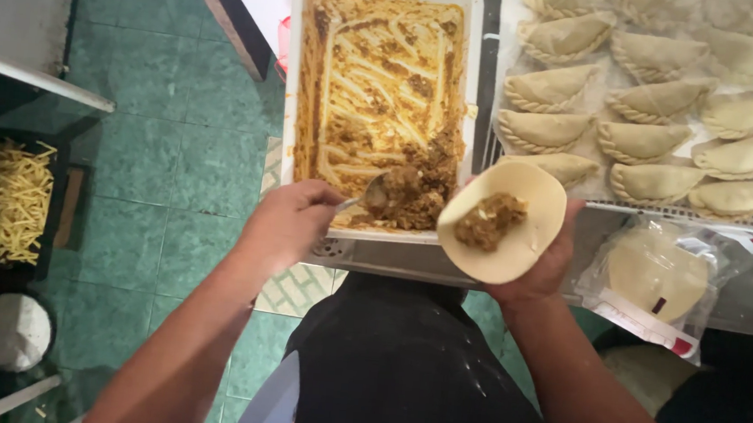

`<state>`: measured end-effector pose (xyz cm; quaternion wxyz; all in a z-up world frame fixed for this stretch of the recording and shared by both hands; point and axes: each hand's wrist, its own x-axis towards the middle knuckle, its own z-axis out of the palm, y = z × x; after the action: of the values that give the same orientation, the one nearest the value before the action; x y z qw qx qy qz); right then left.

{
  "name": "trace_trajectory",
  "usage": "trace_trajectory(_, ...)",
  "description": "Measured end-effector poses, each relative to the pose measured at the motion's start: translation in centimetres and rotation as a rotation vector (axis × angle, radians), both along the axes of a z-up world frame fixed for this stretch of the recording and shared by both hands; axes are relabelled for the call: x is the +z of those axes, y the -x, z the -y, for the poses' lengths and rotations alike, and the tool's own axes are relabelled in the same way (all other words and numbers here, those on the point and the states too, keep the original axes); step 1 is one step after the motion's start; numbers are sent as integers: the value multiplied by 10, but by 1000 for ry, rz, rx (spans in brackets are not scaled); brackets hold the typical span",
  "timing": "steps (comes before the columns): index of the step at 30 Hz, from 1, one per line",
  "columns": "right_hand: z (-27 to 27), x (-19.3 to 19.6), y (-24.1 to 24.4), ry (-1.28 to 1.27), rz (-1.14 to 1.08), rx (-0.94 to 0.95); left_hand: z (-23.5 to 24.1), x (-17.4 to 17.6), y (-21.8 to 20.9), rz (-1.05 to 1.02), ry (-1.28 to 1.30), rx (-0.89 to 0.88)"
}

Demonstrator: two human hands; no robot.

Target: Scooping filling into empanada dough and sealing the edges.

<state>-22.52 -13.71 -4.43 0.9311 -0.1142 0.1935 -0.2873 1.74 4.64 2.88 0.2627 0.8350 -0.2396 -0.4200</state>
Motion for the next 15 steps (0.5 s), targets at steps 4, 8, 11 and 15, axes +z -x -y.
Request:
trace_trajectory(4,10,-20,1,-33,33,-24,-7,8,4,-71,147,118)
trace_trajectory(8,6,-8,-12,-17,57,-42,-13,35,19,-25,303,133)
trace_trajectory(11,2,4,-26,7,86,-39,-6,35,40,297,585,-71)
trace_trajectory(15,5,-12,-35,18,125,-32,25,23,71,1099,824,-430)
